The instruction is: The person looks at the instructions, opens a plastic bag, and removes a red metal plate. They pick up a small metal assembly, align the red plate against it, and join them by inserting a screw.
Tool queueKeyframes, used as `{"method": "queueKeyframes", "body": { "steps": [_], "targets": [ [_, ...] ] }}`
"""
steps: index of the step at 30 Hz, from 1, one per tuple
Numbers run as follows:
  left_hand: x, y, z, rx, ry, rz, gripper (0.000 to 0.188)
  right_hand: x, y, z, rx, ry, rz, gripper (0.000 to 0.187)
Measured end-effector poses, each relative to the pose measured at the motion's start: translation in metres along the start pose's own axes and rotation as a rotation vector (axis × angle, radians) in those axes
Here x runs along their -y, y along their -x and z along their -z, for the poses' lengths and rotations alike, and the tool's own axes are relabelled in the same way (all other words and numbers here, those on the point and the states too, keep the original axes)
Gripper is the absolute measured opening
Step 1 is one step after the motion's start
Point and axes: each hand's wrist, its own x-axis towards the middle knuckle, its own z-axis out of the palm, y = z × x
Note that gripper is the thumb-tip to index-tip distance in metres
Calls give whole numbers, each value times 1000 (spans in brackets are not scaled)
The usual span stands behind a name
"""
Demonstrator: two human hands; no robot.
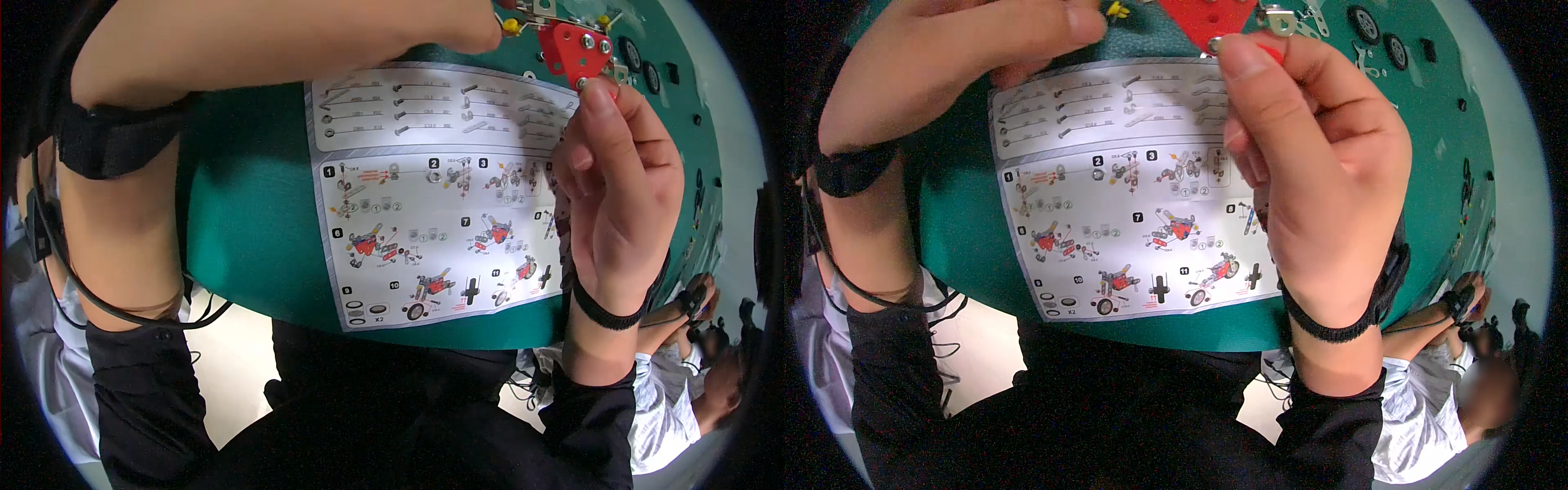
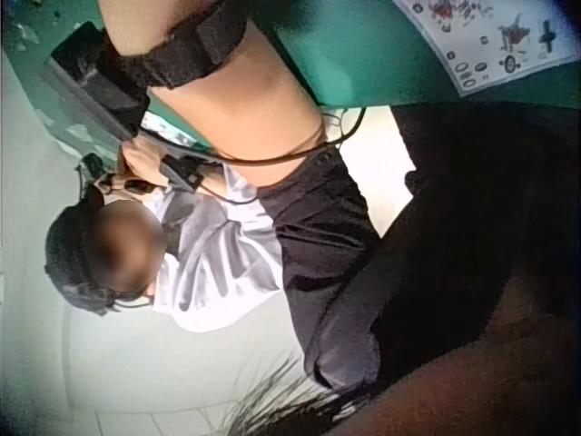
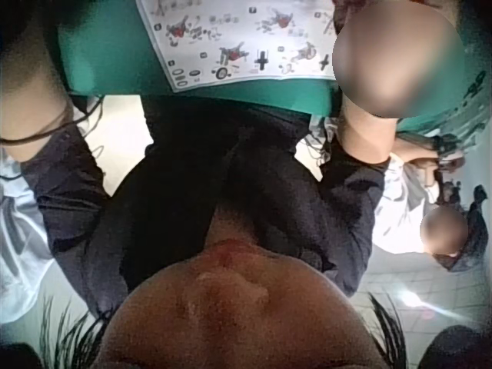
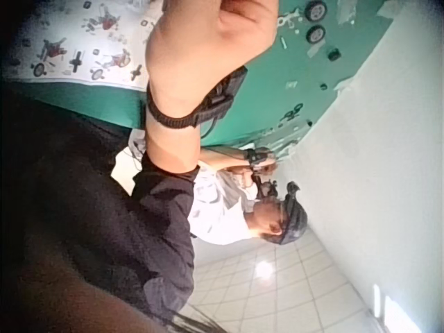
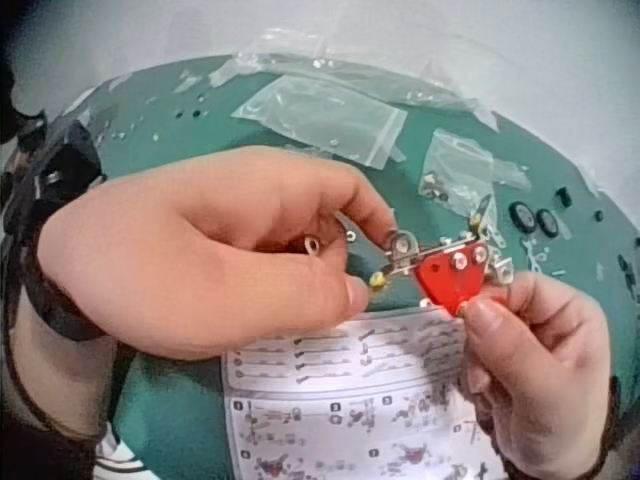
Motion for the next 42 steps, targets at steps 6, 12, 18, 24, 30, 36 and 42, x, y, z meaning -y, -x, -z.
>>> {"method": "queueKeyframes", "body": {
  "steps": [6, 12, 18, 24, 30, 36, 42],
  "targets": [
    [-13, 14, -3, -48, -78, -30, 40, 1, -7, 6, 22, -85, 37, 18],
    [-7, 8, 3, -9, -142, -38, 33, -1, -7, 8, 22, -132, 81, 18],
    [-9, 5, 4, 20, -104, -37, 32, 1, -7, 8, 31, -129, 58, 18],
    [-7, 7, 0, 39, -291, -98, 27, 3, -6, 9, 19, -111, 77, 18],
    [-11, -1, 20, 94, 172, 275, 40, 2, -6, 6, -7, -119, 50, 16],
    [-2, 4, 11, 87, 134, 120, 41, 4, -5, 5, -29, -112, 40, 14],
    [-8, 4, 9, 68, -26, 132, 41, 2, -4, 5, -38, -106, 42, 16]
  ]
}}
